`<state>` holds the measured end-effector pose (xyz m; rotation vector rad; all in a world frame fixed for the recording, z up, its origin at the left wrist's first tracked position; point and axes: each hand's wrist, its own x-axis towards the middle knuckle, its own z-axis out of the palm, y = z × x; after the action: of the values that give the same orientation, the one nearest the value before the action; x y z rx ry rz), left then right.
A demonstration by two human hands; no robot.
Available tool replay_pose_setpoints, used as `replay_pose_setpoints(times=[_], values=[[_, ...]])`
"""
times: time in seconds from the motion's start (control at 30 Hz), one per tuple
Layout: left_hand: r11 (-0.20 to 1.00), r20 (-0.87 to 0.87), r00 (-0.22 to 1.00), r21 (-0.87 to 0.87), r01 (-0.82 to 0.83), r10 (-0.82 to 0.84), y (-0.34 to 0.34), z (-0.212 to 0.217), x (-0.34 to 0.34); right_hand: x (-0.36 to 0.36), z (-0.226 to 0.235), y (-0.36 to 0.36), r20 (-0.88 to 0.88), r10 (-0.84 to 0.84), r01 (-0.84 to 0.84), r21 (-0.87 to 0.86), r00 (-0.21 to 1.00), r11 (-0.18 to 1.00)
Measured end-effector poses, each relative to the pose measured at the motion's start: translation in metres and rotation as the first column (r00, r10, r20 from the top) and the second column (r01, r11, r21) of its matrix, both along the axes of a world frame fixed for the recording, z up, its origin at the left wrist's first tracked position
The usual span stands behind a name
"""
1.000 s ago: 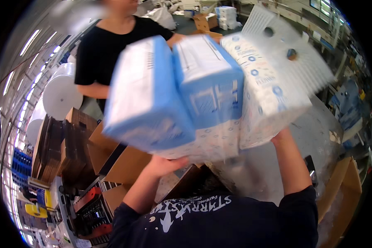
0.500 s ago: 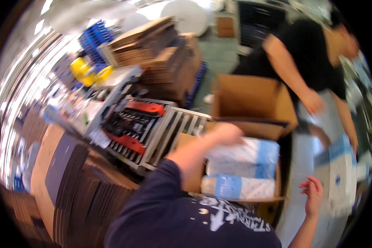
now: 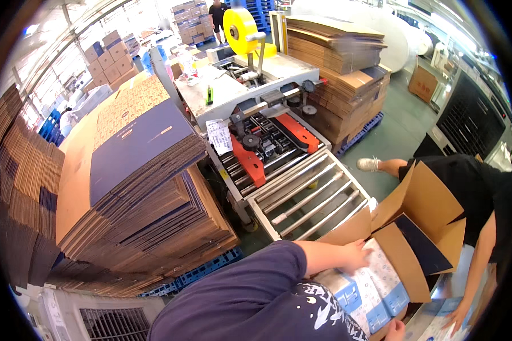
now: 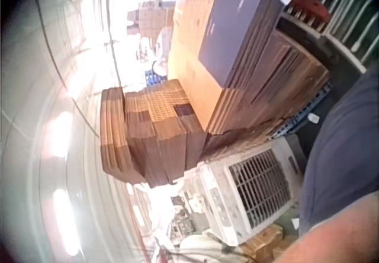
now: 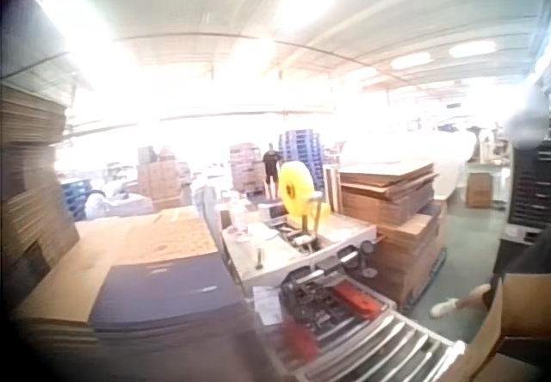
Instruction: The person picks up flat cardboard sheets from a stack, folds them into boxes, places them on a metal table, and fills them with several small packages before moving the filled boxes onto a roller conveyor.
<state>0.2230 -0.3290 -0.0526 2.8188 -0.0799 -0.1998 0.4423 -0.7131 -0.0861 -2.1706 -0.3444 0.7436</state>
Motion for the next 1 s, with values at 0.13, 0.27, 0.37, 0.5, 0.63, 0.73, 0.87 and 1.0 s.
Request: replay_pose_setpoints(times=[0.13, 0.27, 0.37, 0.5, 0.63, 0.73, 0.87, 1.0], values=[[0.946, 0.289, 0.907, 0.019, -0.325, 0.306, 0.028, 0.017, -0.061, 0.052, -0.094, -0.025, 0.432, 0.217, -0.098, -0.281, 0.875, 0.955], [0.387, -0.164, 0.494, -0.436, -0.813, 0.854, 0.09, 0.041, -0.134, 0.005, -0.097, 0.035, 0.512, 0.268, -0.222, -0.15, 0.816, 0.963], [0.56, -0.299, 0.84, -0.637, -0.529, 0.453, 0.065, 0.078, -0.119, -0.024, -0.013, 0.096, -0.217, 0.391, -0.328, 0.275, 0.894, 0.904], [0.943, -0.21, 0.944, -0.162, -0.29, 0.254, 0.046, 0.072, -0.064, -0.014, -0.023, 0.105, -0.232, 0.386, -0.287, 0.366, 0.893, 0.885], [0.909, -0.212, 0.91, -0.145, -0.391, 0.358, 0.049, 0.039, -0.069, 0.017, -0.002, 0.077, -0.173, 0.369, -0.303, 0.318, 0.913, 0.898], [0.842, -0.243, 0.83, -0.081, -0.534, 0.503, 0.005, 0.046, -0.074, 0.044, 0.017, 0.071, -0.086, 0.429, -0.37, 0.372, 0.899, 0.851], [0.867, -0.455, 0.74, 0.296, -0.4, 0.496, -0.025, 0.051, -0.039, 0.046, 0.048, 0.121, 0.21, 0.559, -0.595, 0.365, 0.802, 0.716], [0.818, -0.322, 0.765, 0.374, -0.438, 0.557, -0.022, 0.02, -0.039, -0.041, 0.088, 0.164, 0.475, 0.481, -0.52, -0.057, 0.737, 0.853]])
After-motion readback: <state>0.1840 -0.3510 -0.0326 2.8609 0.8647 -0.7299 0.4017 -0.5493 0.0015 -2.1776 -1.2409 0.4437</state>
